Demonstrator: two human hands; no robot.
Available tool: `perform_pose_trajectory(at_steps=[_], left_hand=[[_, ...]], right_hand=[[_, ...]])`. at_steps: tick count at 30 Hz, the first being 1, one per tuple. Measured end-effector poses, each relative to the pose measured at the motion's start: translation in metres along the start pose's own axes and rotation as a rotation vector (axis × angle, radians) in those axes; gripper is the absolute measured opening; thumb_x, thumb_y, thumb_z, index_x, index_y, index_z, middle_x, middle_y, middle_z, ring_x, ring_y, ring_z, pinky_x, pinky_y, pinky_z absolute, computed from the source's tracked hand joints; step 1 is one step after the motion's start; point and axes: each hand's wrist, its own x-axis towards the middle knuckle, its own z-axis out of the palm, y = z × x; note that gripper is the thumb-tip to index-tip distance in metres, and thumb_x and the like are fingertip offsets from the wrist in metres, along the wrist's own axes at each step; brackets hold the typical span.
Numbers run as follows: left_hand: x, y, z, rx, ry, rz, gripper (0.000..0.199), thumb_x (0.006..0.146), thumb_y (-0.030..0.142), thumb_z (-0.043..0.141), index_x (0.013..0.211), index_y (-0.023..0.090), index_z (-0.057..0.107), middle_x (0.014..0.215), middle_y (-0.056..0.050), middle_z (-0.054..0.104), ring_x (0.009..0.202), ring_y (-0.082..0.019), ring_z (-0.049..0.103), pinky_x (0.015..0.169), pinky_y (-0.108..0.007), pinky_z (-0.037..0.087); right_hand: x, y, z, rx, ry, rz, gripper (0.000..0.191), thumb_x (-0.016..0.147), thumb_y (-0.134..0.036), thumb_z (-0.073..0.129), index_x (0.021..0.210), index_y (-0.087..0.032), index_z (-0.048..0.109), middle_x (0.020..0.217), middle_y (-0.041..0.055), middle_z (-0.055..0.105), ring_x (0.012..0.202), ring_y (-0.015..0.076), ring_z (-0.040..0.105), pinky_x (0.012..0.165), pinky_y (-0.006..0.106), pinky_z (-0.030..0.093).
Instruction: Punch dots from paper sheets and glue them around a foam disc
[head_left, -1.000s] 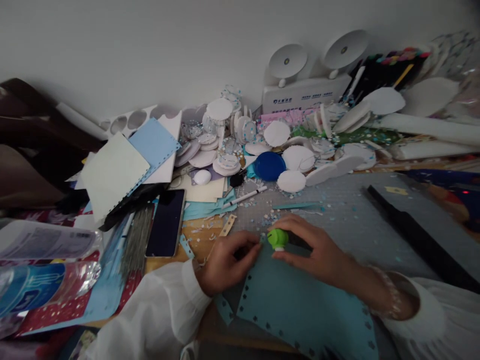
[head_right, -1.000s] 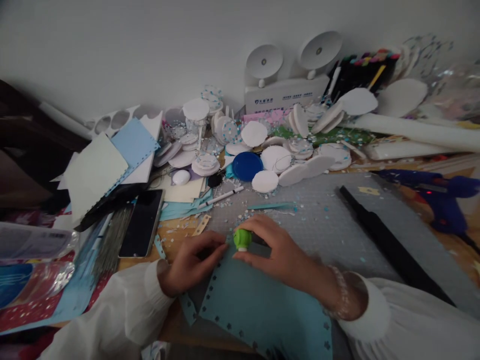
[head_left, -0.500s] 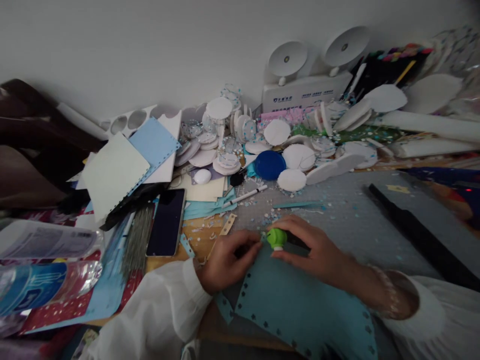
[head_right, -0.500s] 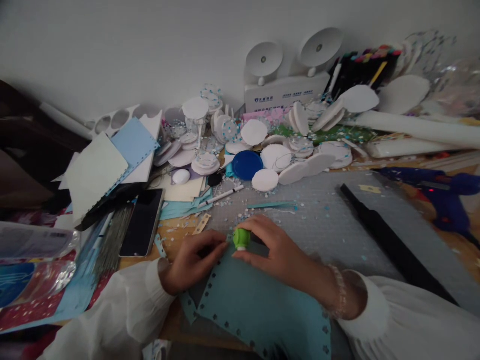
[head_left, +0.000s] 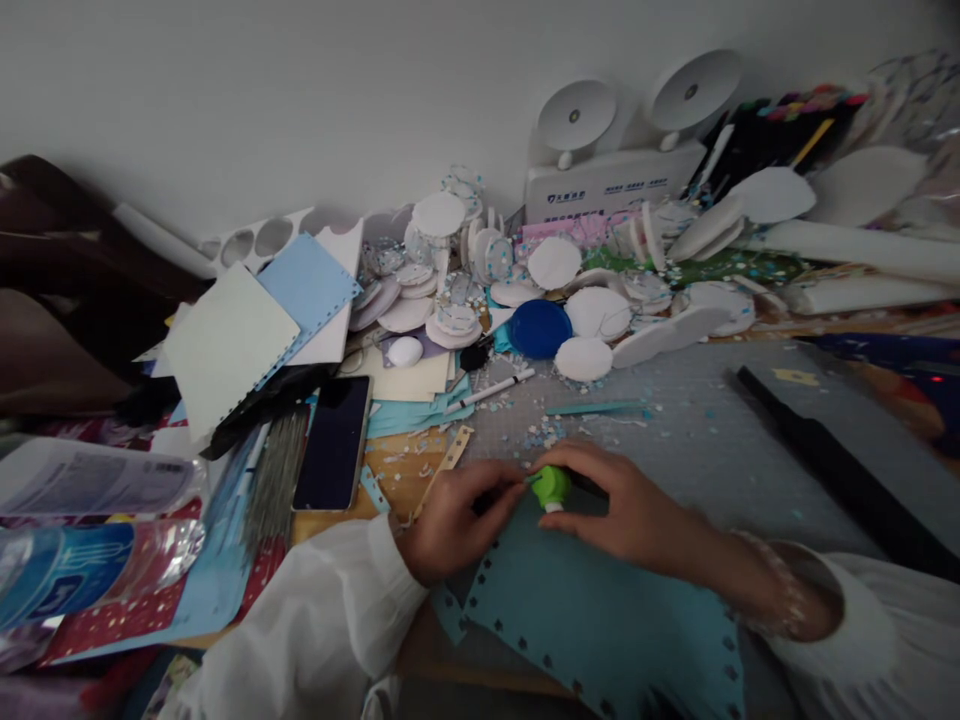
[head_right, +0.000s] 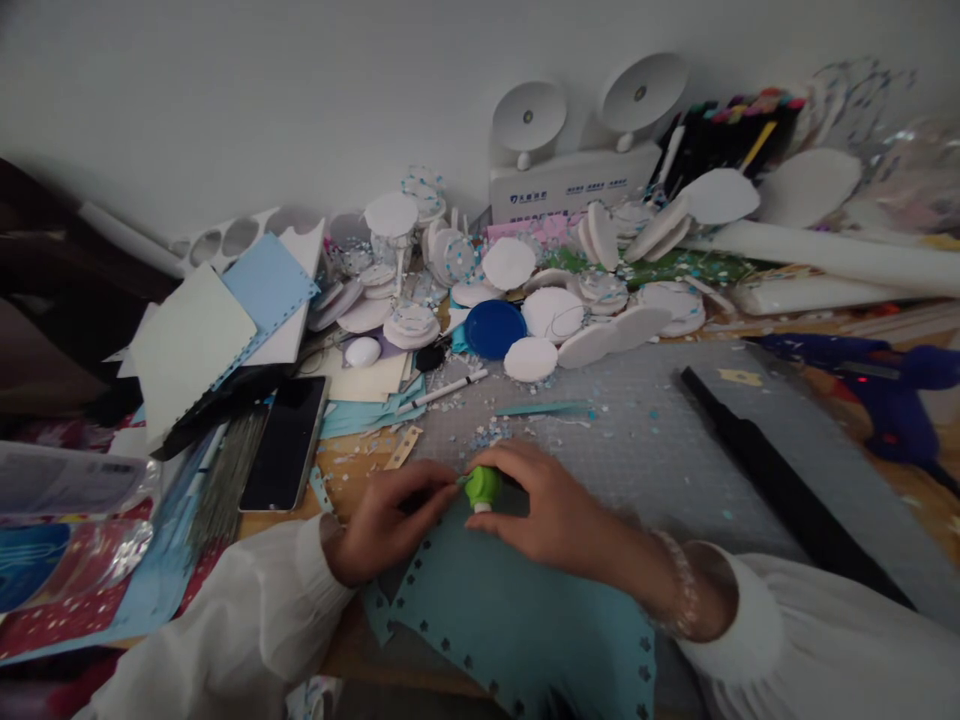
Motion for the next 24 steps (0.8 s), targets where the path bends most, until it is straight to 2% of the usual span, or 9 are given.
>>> perform_pose_trajectory(at_steps=[5, 8, 12, 14, 16, 19, 24], left_hand=[[-0.001, -0.001, 0.001, 0.019, -0.014, 0.047, 0.014, 0.091, 0.021, 0.052, 0.095, 0.017, 0.065, 0.081, -0.002, 0.071, 0.070, -0.012, 0.064, 0.065, -0.020, 0.048], [0.001, 0.003, -0.002, 0.044, 0.003, 0.056, 0.016, 0.089, 0.028, 0.055, 0.100, 0.017, 0.061, 0.083, -0.003, 0.068, 0.071, -0.013, 0.062, 0.065, -0.023, 0.048], [0.006, 0.005, -0.006, 0.185, -0.034, 0.194, 0.059, 0.071, 0.056, 0.071, 0.112, 0.017, 0.055, 0.101, -0.011, 0.063, 0.092, -0.025, 0.059, 0.079, -0.036, 0.048], [0.007, 0.005, -0.004, 0.246, -0.060, 0.257, 0.056, 0.073, 0.059, 0.068, 0.108, 0.016, 0.057, 0.100, -0.012, 0.063, 0.093, -0.026, 0.058, 0.081, -0.038, 0.047], [0.007, 0.004, -0.002, 0.260, -0.059, 0.313, 0.044, 0.081, 0.053, 0.062, 0.104, 0.015, 0.058, 0.096, -0.013, 0.063, 0.089, -0.025, 0.059, 0.079, -0.038, 0.047], [0.006, 0.003, 0.001, 0.256, -0.030, 0.368, 0.039, 0.085, 0.048, 0.060, 0.101, 0.013, 0.059, 0.091, -0.014, 0.064, 0.084, -0.025, 0.059, 0.074, -0.038, 0.047], [0.006, 0.003, -0.004, 0.246, -0.032, 0.323, 0.046, 0.085, 0.052, 0.059, 0.110, 0.014, 0.056, 0.102, -0.014, 0.064, 0.093, -0.026, 0.059, 0.081, -0.038, 0.046]], right_hand=[[-0.001, -0.004, -0.001, -0.019, 0.015, -0.014, 0.015, 0.079, -0.022, 0.066, 0.092, -0.020, 0.061, 0.088, 0.0061, 0.064, 0.084, 0.0223, 0.059, 0.075, 0.034, 0.048], [-0.002, -0.003, -0.002, -0.042, 0.046, -0.036, 0.016, 0.079, -0.021, 0.066, 0.094, -0.021, 0.060, 0.090, 0.0064, 0.064, 0.088, 0.0232, 0.058, 0.078, 0.036, 0.046], [-0.002, -0.003, 0.001, -0.060, 0.067, -0.065, 0.019, 0.076, -0.019, 0.068, 0.092, -0.022, 0.059, 0.090, 0.0061, 0.064, 0.088, 0.0236, 0.058, 0.080, 0.037, 0.046], [-0.002, -0.005, 0.004, -0.066, 0.068, -0.089, 0.020, 0.074, -0.017, 0.067, 0.092, -0.022, 0.059, 0.089, 0.0061, 0.063, 0.087, 0.0236, 0.057, 0.080, 0.038, 0.046], [-0.002, -0.006, 0.007, -0.063, 0.074, -0.111, 0.020, 0.073, -0.014, 0.063, 0.091, -0.021, 0.058, 0.086, 0.0056, 0.061, 0.084, 0.0227, 0.056, 0.077, 0.037, 0.047], [-0.003, -0.006, 0.010, -0.046, 0.083, -0.121, 0.022, 0.072, -0.009, 0.058, 0.090, -0.022, 0.057, 0.084, 0.0051, 0.060, 0.082, 0.0219, 0.056, 0.073, 0.035, 0.048], [-0.002, -0.006, 0.007, -0.047, 0.090, -0.110, 0.018, 0.078, -0.014, 0.059, 0.094, -0.022, 0.058, 0.090, 0.0068, 0.062, 0.087, 0.0234, 0.058, 0.077, 0.037, 0.048]])
